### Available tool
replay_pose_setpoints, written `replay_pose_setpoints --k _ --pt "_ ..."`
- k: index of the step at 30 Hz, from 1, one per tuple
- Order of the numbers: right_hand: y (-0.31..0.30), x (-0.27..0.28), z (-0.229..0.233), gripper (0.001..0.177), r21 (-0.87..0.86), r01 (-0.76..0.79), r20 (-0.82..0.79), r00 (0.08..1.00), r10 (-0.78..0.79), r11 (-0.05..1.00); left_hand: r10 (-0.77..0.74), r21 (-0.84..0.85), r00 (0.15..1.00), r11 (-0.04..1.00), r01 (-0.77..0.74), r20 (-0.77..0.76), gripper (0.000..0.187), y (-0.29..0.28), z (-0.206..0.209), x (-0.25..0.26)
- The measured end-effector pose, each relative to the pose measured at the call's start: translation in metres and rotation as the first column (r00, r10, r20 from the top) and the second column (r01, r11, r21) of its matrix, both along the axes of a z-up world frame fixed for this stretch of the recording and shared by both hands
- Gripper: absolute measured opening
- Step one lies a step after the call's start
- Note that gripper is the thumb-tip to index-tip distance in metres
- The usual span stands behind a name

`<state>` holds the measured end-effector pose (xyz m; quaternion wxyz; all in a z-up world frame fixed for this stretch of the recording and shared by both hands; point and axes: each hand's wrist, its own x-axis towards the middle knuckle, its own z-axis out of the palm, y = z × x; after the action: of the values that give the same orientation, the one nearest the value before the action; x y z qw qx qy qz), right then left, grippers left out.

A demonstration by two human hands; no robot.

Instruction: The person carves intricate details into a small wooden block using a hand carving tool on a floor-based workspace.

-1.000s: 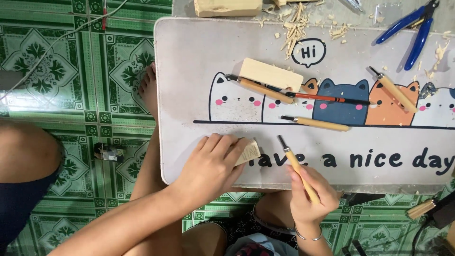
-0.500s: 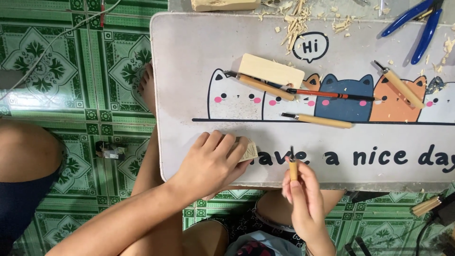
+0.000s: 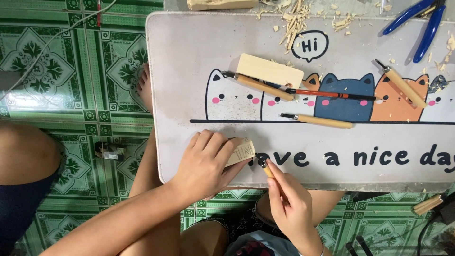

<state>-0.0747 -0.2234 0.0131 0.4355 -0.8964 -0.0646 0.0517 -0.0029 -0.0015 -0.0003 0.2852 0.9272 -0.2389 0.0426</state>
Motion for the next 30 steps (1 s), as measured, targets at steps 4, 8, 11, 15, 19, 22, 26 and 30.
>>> replay_pose_setpoints --k 4,8,11,15,19,22,26,30 --pt "-0.002 0.000 0.001 0.035 -0.016 0.012 0.003 1.000 -0.012 1.000 -0.004 0.004 1.000 1.000 0.004 0.015 0.040 0.000 -0.002 0.001" --pt "-0.003 0.002 0.005 0.035 -0.006 0.010 -0.003 1.000 -0.010 1.000 0.002 0.017 0.999 1.000 -0.002 0.037 0.038 0.001 -0.002 0.002" --pt "-0.006 0.007 0.010 0.035 -0.019 0.003 -0.019 1.000 -0.003 1.000 0.005 0.017 0.999 1.000 -0.005 0.050 0.037 0.001 -0.001 0.004" --pt "-0.009 0.016 0.020 0.037 0.007 -0.009 -0.102 0.995 0.009 1.000 -0.006 0.019 0.998 1.000 0.005 0.056 0.038 0.001 -0.001 0.004" --pt "-0.008 0.017 0.023 0.036 0.023 -0.004 -0.134 0.991 0.007 1.000 -0.016 -0.022 0.999 1.000 0.017 0.051 0.039 0.001 -0.004 0.004" --pt "-0.005 0.013 0.024 0.038 0.006 0.007 -0.160 0.987 -0.006 1.000 -0.040 -0.012 0.998 0.999 0.041 0.058 0.041 0.001 -0.006 0.003" --pt "-0.001 0.010 0.023 0.037 0.004 0.042 -0.127 0.991 -0.041 0.999 -0.049 -0.018 0.997 0.999 0.050 0.058 0.040 0.002 -0.010 0.002" --pt "0.004 0.011 0.025 0.036 0.005 0.064 -0.139 0.988 -0.063 0.998 -0.057 -0.006 0.997 0.998 0.057 0.059 0.039 0.002 -0.015 0.001"
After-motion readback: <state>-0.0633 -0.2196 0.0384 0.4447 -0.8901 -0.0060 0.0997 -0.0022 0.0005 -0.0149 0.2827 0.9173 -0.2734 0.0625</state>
